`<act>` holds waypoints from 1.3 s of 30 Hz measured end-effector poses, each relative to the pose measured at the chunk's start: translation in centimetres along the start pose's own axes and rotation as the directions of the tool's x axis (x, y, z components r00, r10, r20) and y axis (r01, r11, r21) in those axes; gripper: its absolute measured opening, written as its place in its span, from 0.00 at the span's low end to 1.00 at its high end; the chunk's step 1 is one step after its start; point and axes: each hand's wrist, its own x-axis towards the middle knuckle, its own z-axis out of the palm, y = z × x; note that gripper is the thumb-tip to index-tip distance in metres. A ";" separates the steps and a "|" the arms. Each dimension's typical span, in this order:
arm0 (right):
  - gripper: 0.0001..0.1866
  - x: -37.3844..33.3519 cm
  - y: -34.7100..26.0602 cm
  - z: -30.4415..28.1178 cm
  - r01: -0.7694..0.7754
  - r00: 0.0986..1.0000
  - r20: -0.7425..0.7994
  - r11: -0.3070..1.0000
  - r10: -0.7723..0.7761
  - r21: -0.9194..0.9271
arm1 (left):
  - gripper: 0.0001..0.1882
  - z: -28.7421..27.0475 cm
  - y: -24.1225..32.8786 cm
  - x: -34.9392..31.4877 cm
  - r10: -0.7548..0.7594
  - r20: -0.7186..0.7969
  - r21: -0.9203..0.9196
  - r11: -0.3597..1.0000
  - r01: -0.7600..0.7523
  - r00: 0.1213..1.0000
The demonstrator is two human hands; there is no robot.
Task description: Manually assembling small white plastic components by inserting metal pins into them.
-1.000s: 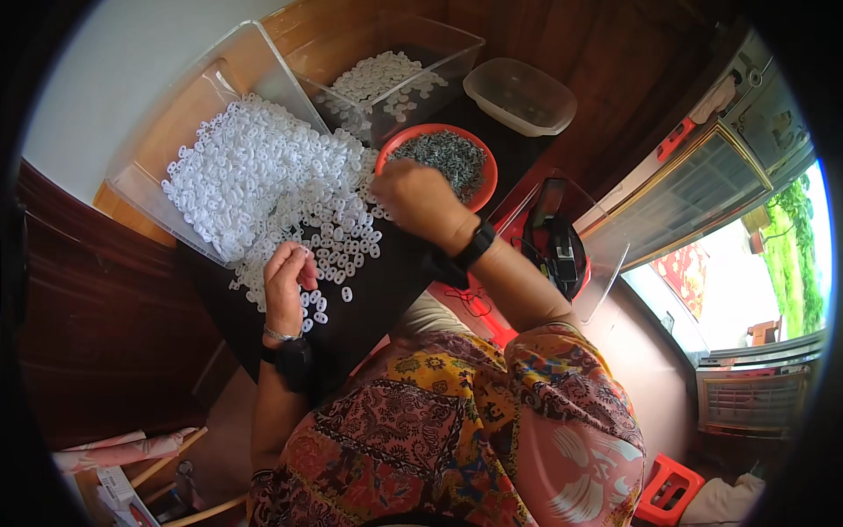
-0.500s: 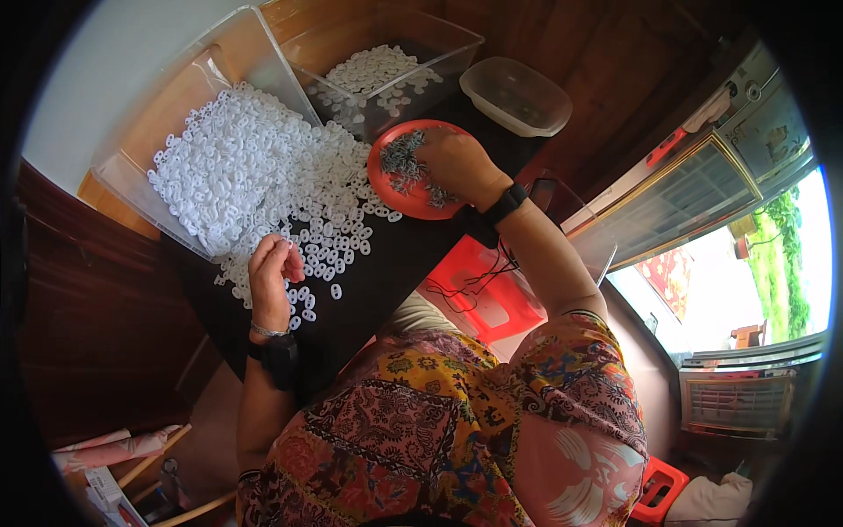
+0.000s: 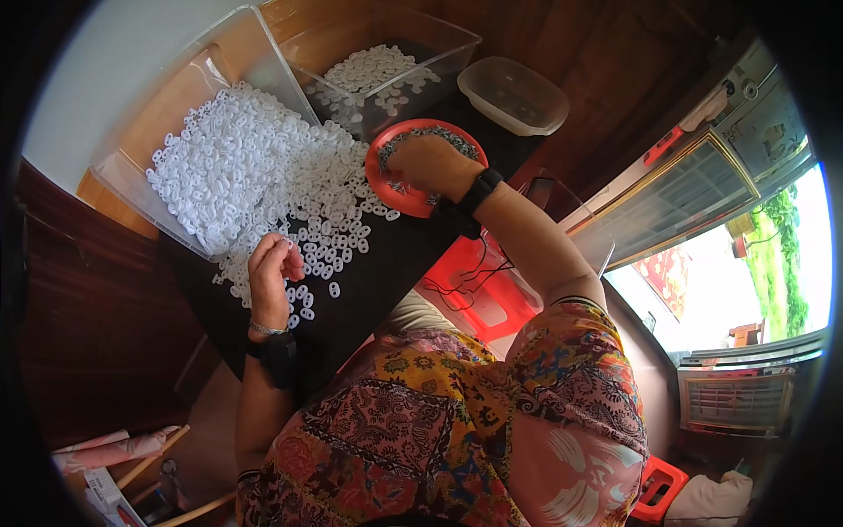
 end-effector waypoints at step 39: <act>0.08 -1.7 2.2 -0.5 -0.269 0.959 0.001 0.902 0.285 0.338 | 0.09 -0.8 0.3 0.3 0.060 -0.082 -0.079 0.995 -0.066 0.995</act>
